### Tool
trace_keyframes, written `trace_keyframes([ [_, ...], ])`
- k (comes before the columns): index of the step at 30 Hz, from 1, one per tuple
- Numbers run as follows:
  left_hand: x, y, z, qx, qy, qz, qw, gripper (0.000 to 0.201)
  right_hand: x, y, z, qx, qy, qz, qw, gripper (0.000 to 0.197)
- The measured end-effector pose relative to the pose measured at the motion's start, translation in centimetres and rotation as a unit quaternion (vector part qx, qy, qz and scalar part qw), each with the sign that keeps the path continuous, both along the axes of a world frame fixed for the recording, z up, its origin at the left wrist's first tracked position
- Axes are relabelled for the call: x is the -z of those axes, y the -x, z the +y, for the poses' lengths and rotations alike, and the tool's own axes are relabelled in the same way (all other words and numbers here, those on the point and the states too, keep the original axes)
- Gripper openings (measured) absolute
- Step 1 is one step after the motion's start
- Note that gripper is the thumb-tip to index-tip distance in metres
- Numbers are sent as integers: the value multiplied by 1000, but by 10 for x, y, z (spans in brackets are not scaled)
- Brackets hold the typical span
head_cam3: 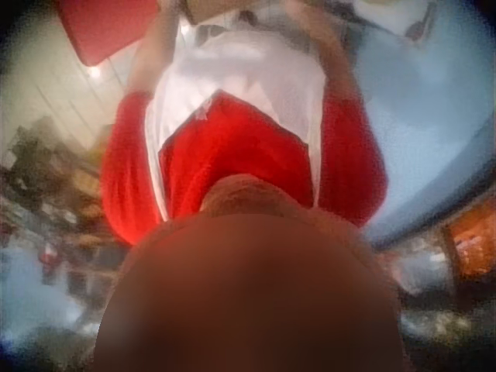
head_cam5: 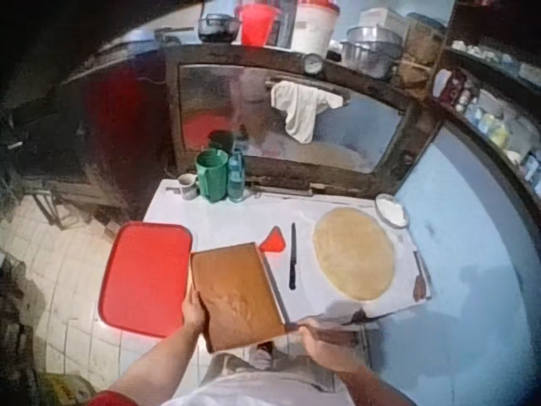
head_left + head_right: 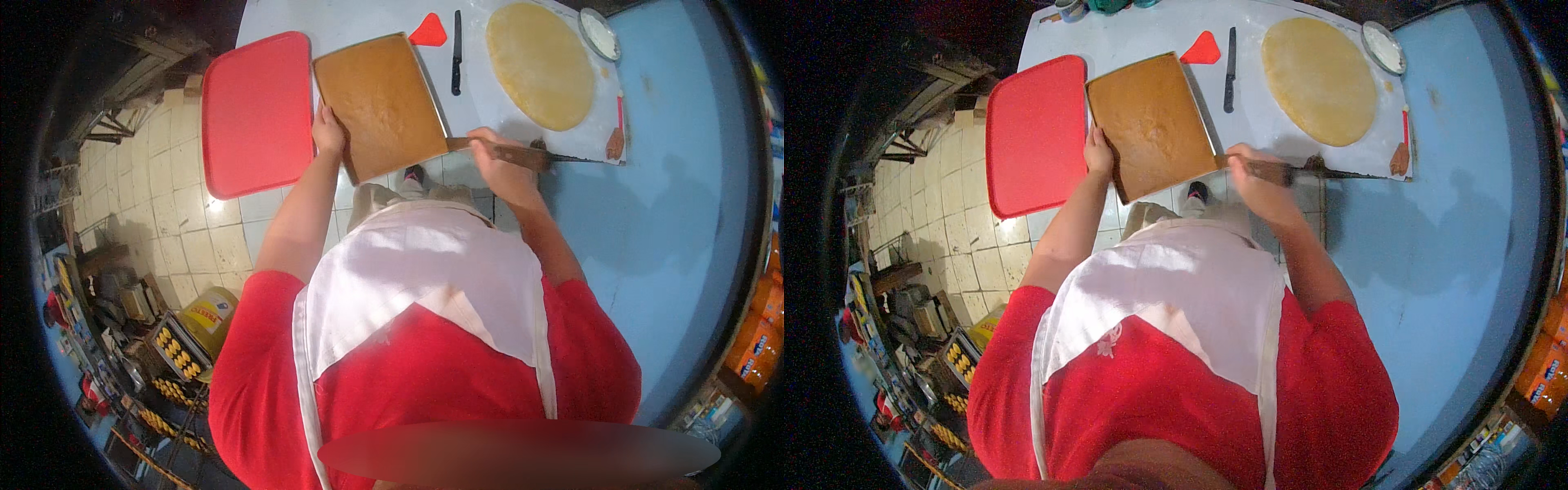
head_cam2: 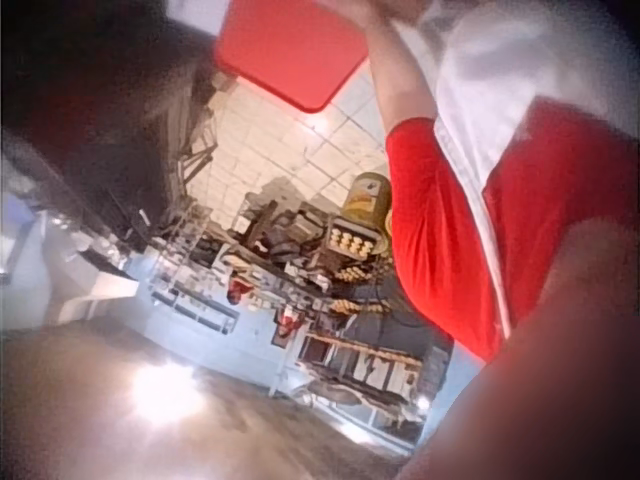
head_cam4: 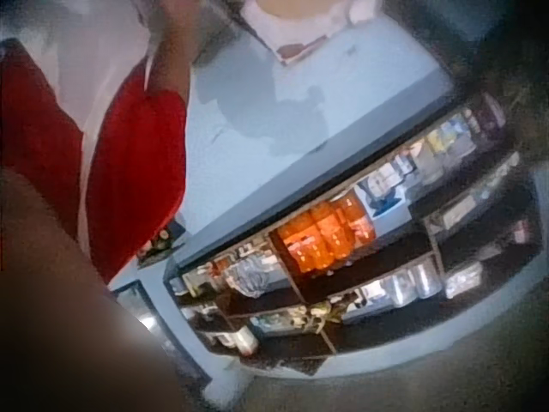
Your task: The person removes a baked cake from a rectangular metal pan by loosening the edges with a knife and a red spatula, then inverts the pan to release the cake onto a red tray. They scrape remaining crumbs from the pan into the tray and place the empty pan aside.
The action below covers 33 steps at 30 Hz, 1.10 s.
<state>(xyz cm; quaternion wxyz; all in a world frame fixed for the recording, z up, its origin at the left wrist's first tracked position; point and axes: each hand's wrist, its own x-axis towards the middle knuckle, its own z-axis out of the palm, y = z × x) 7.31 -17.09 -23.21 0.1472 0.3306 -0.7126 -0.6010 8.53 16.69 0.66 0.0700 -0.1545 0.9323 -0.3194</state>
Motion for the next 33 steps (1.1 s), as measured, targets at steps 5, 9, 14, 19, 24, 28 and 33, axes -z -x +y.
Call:
trace_keyframes([
  [5, 5, -78, 51, 21, -307, -73, 949, 73, -25, 7, 60, 161, 9, -78, 984, 28],
  [9, -4, -101, 37, -15, 8, -72, 997, 65, 16, 13, 72, 188, 109, -101, 971, 28],
  [14, -7, -25, -46, 72, 242, 28, 967, 46, 49, 50, 57, 219, 148, -76, 961, 26],
  [19, 20, 5, -39, 114, -36, -93, 989, 52, 54, 82, 50, 184, 96, -66, 976, 23],
  [24, 24, -60, 7, 53, -54, -82, 994, 54, 58, 104, 46, 133, 59, 105, 984, 26],
  [28, 7, -71, 16, 52, -125, -99, 986, 61, 53, 131, 55, 155, 161, 71, 972, 26],
  [33, 2, -24, -2, 49, -188, 35, 980, 61, 52, 150, 45, 69, 142, 80, 984, 30],
])
